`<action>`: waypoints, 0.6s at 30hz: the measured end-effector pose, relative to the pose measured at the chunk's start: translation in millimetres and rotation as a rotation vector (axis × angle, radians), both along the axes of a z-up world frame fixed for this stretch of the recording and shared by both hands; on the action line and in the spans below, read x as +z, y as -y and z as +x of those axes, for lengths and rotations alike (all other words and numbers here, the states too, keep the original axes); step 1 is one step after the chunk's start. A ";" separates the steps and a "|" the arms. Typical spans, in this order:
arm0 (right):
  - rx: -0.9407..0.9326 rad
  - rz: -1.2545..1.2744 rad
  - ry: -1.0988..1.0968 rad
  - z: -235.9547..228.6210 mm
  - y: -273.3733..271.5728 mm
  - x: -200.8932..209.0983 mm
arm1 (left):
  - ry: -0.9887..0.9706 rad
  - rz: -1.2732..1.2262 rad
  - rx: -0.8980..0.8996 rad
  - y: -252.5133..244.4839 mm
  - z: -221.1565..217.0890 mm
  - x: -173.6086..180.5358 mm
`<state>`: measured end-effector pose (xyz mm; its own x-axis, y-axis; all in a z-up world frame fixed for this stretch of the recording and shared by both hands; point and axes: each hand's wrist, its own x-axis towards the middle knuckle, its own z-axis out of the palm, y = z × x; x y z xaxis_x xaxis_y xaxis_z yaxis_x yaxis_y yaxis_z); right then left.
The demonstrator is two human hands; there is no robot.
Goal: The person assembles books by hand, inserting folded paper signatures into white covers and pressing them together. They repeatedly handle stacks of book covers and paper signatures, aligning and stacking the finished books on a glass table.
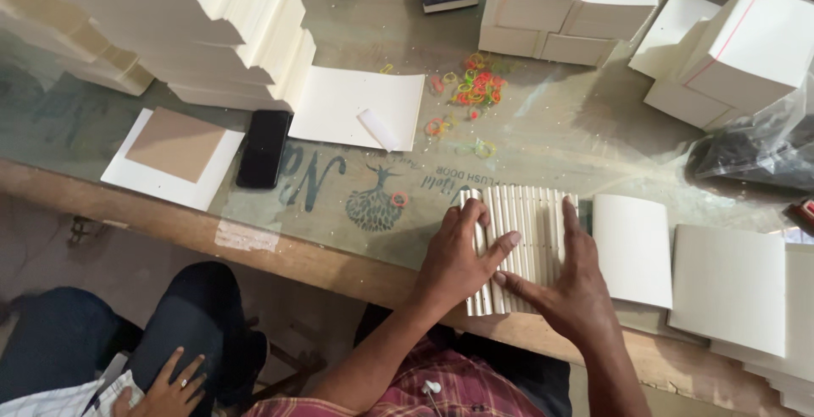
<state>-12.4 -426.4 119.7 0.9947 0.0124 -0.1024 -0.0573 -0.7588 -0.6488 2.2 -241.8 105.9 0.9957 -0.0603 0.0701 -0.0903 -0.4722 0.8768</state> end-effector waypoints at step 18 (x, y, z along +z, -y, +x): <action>0.001 -0.041 -0.072 3.2 15.7 -15.1 | 0.030 0.030 0.056 -2.9 -7.1 11.4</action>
